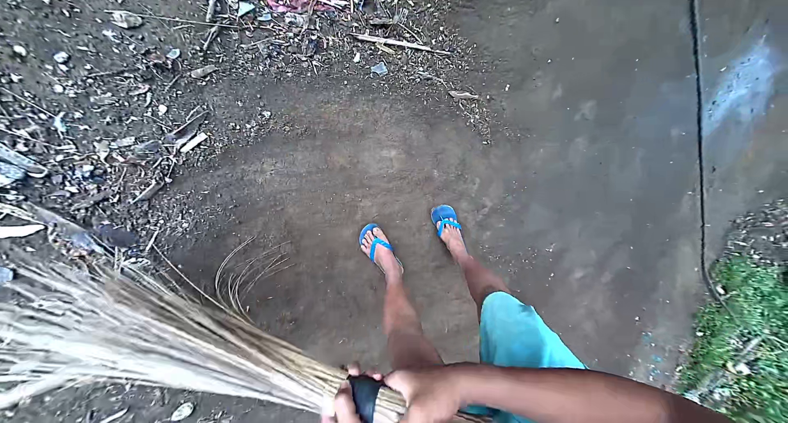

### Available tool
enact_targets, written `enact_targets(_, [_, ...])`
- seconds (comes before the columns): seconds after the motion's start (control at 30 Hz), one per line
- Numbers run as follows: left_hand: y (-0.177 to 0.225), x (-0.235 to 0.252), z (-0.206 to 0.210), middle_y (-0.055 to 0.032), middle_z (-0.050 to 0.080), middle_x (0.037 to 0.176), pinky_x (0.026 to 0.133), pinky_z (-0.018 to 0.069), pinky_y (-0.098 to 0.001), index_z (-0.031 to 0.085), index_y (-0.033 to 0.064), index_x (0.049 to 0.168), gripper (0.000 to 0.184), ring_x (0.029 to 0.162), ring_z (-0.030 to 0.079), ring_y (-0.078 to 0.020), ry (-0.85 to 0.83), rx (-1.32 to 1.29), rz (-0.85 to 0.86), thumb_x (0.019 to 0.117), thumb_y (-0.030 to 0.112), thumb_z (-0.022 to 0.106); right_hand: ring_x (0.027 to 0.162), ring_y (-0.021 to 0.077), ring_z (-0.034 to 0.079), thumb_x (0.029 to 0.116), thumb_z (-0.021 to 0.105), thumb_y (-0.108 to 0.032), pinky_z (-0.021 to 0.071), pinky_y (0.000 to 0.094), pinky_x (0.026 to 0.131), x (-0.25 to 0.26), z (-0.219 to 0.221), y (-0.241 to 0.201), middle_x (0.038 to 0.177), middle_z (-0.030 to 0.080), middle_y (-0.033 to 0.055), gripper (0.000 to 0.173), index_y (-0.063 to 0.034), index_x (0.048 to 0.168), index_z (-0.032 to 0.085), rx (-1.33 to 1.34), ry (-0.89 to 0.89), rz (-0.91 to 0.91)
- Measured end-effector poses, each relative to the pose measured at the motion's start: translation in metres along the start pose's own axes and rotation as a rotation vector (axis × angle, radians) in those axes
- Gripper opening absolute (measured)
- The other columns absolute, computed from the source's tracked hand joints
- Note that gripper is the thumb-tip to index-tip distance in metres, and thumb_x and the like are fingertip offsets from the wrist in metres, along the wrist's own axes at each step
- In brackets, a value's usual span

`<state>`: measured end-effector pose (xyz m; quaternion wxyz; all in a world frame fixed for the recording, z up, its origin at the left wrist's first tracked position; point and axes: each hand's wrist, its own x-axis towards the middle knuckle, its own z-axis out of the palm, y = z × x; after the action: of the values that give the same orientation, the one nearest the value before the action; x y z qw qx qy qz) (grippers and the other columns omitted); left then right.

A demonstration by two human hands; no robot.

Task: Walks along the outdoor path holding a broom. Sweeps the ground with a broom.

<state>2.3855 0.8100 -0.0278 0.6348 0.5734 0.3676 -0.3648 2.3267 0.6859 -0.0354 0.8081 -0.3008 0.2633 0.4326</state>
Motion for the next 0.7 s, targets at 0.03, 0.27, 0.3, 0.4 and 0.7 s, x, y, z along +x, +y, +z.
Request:
enact_targets(0.03, [-0.010,-0.005,0.028,-0.0024,0.070,0.089,0.068,0.0643,-0.0324,0.048,0.0030,0.119,0.026,0.071,0.072,-0.0148,-0.012,0.105,-0.016,0.1031,0.012,0.029,0.083,0.0251,0.070,0.0862,0.071,-0.004,0.0592,0.0474,0.078,-0.024,-0.015,0.006,0.103,0.068,0.0183,0.049,0.0043,0.130,0.051,0.074,0.063,-0.024])
enact_targets(0.27, [-0.134,-0.061,0.189,-0.0117,0.069,0.091,0.075,0.0596,-0.0326,0.054,-0.0071,0.123,0.043,0.079,0.069,-0.0147,-0.571,0.450,-0.483,0.0868,0.010,0.068,0.067,0.0148,0.070,0.0826,0.062,-0.004,0.0609,0.0346,0.063,-0.206,-0.030,0.063,0.078,0.072,0.0012,0.017,-0.0089,0.099,0.062,0.536,0.930,-0.110])
enact_targets(0.3, [-0.153,-0.069,0.210,-0.0107,0.068,0.089,0.074,0.0587,-0.0324,0.056,-0.0060,0.120,0.039,0.077,0.067,-0.0142,-0.653,0.470,-0.570,0.0869,0.010,0.069,0.066,0.0158,0.070,0.0839,0.060,-0.007,0.0612,0.0353,0.062,-0.224,-0.035,0.064,0.076,0.071,0.0025,0.013,-0.0088,0.097,0.061,0.582,1.029,-0.076])
enact_targets(0.4, [-0.207,-0.068,0.276,-0.0080,0.069,0.086,0.073,0.0563,-0.0327,0.061,-0.0029,0.110,0.027,0.075,0.066,-0.0129,-0.856,0.601,-0.796,0.0957,0.019,0.066,0.070,0.0169,0.070,0.0906,0.055,-0.016,0.0605,0.0358,0.064,-0.261,-0.081,0.073,0.080,0.070,0.0053,0.011,-0.0091,0.096,0.062,0.717,1.180,-0.036])
enact_targets(0.7, [-0.172,0.067,0.306,-0.0118,0.071,0.085,0.067,0.0595,-0.0317,0.060,-0.0061,0.111,0.024,0.072,0.069,-0.0166,-0.432,0.428,-0.347,0.1039,0.012,0.047,0.071,0.0158,0.071,0.0846,0.067,-0.005,0.0622,0.0346,0.071,-0.177,-0.229,0.003,0.081,0.071,0.0052,0.023,-0.0036,0.106,0.060,0.417,0.643,-0.194])
